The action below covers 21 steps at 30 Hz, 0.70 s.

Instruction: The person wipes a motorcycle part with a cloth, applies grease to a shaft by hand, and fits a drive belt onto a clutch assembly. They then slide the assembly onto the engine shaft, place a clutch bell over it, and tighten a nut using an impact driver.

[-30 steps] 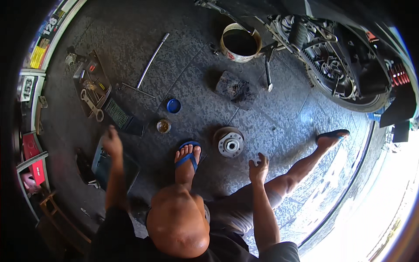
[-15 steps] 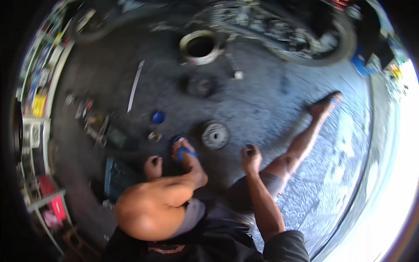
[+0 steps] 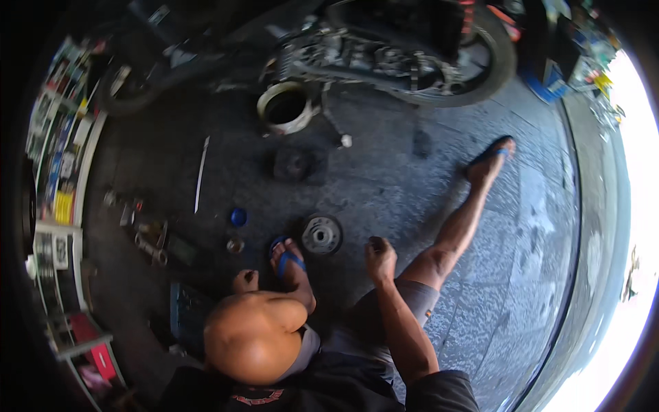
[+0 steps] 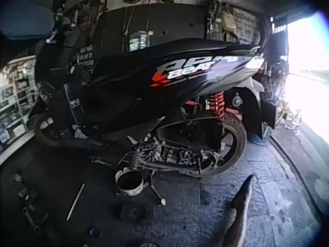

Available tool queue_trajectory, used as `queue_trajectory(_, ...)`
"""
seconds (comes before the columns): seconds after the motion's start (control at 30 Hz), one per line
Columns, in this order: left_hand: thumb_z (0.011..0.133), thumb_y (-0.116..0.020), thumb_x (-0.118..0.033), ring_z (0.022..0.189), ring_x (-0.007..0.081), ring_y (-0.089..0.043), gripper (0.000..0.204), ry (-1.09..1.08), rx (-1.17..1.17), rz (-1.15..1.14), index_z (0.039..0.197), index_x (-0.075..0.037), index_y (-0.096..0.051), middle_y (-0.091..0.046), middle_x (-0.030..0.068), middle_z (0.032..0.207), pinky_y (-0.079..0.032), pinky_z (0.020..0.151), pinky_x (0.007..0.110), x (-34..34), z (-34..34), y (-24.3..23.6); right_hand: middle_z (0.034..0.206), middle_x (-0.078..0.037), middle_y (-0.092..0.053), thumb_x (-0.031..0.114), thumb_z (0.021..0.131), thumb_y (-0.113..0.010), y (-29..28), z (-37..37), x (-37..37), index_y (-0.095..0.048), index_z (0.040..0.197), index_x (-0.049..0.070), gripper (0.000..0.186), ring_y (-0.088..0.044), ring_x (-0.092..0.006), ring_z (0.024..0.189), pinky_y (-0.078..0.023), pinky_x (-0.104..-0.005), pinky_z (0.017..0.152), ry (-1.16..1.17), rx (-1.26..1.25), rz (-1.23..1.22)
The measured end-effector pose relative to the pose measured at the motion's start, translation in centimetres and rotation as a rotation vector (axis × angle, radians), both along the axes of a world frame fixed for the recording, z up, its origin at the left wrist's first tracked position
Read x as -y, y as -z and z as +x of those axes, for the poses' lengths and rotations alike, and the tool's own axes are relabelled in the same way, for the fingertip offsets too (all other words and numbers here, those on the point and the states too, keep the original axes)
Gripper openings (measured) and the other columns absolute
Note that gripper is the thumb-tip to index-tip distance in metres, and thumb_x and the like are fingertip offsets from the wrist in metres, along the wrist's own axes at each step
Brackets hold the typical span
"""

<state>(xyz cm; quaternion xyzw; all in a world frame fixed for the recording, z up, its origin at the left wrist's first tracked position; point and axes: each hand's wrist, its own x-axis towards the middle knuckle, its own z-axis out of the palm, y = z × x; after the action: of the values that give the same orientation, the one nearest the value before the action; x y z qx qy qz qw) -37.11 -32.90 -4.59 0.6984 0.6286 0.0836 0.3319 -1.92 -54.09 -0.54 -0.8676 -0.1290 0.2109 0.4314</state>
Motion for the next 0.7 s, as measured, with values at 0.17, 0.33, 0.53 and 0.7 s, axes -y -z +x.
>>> queue_trajectory(0.17, 0.085, -0.08, -0.026, 0.1, 0.0443, -0.068, 0.039, -0.125, 0.026, 0.236, 0.108, 0.004, -0.069, -0.071, 0.0256, 0.103, -0.053, 0.092, 0.045, 1.9, -0.7, 2.8, 0.099, -0.012, -0.074, 0.011, 0.093, -0.07, 1.2, 1.1, 1.0, -0.071, 0.111, -0.004, 0.024, -0.068, -0.0176, 0.089, -0.054, -0.0318, 0.083, -0.092, -0.125, 0.147)
queue_trajectory(0.33, 0.079, -0.087, -0.037, 0.121, 0.0444, -0.058, 0.082, -0.329, -0.098, 0.279, 0.138, 0.006, -0.048, -0.058, 0.0281, 0.128, -0.049, 0.102, 0.047, -0.6, 2.1, 2.5, 0.09, -0.006, -0.07, 0.012, 0.094, -0.07, -0.3, 0.3, 1.2, -0.07, 0.114, -0.003, 0.025, -0.06, -0.0112, 0.072, -0.049, -0.0272, 0.062, -0.069, -0.213, 0.066)
queue_trajectory(0.53, 0.074, -0.091, -0.035, 0.119, 0.0443, -0.058, 0.088, -0.39, -0.102, 0.216, 0.139, 0.001, -0.046, -0.054, 0.0251, 0.13, -0.049, 0.101, 0.05, -5.1, 4.2, 0.6, 0.086, -0.003, -0.068, 0.012, 0.096, -0.067, -2.9, -1.4, -1.3, -0.07, 0.113, -0.002, 0.022, -0.055, -0.0077, 0.066, -0.044, -0.0245, 0.056, -0.101, -0.177, 0.069)
queue_trajectory(0.7, 0.071, -0.092, -0.023, 0.115, 0.0439, -0.058, 0.079, -0.258, 0.048, 0.4, 0.132, 0.0, -0.048, -0.054, 0.0235, 0.126, -0.049, 0.099, 0.05, -6.5, 4.4, 0.2, 0.086, -0.004, -0.067, 0.01, 0.096, -0.066, -5.8, -4.6, -6.1, -0.068, 0.118, -0.003, 0.026, -0.058, -0.0106, 0.071, -0.049, -0.0281, 0.063, -0.292, -0.139, 0.008)
